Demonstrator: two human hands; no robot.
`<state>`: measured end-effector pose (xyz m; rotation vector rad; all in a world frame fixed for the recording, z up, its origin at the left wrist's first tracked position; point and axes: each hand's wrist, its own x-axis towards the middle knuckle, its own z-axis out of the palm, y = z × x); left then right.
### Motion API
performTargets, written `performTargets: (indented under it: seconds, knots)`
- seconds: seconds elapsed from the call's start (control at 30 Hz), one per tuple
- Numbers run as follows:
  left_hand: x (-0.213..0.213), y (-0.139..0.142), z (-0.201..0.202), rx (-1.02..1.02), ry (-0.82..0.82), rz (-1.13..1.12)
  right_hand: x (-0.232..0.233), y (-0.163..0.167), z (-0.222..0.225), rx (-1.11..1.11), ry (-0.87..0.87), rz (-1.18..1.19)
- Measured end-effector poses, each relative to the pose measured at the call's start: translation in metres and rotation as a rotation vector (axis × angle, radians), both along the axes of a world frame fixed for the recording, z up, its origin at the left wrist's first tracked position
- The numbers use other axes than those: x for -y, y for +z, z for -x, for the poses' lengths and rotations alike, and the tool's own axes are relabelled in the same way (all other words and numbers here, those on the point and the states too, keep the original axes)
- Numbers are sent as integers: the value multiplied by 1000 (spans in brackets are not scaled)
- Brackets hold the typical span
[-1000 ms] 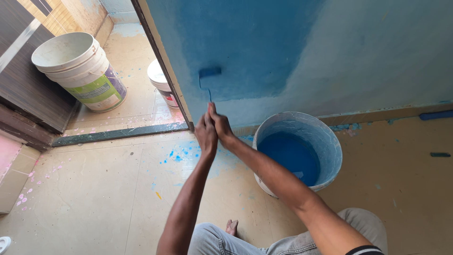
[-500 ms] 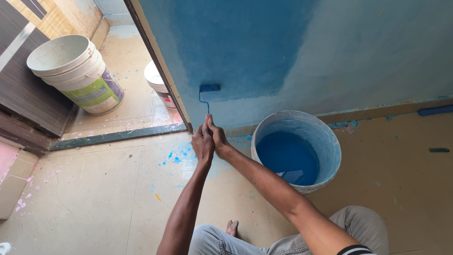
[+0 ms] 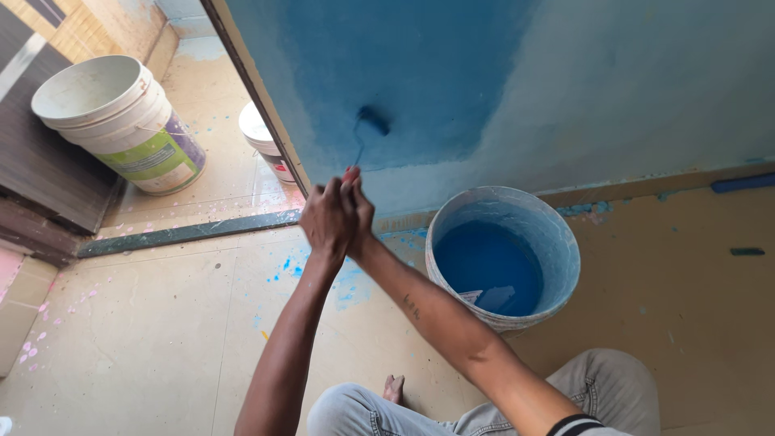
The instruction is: The person paints a wall blue using a paint roller, repeatedly dipping it into a bucket of paint and applying it in vertical strokes. The person sits on the floor during the task.
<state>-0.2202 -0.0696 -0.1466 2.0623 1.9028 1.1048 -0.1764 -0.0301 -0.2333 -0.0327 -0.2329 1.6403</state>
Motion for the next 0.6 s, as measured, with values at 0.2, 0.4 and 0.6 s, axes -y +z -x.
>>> performTargets:
  seconds: [0.2,0.4,0.6]
  knots:
    - [-12,24,-47,33,-63,-201,-15,16,-57,-71,74,-407]
    - [11,-23,-40,134,25,-20,13,-10,-55,274,68,74]
    - [13,-35,-36,160,50,26,20,-14,-51,331,64,169]
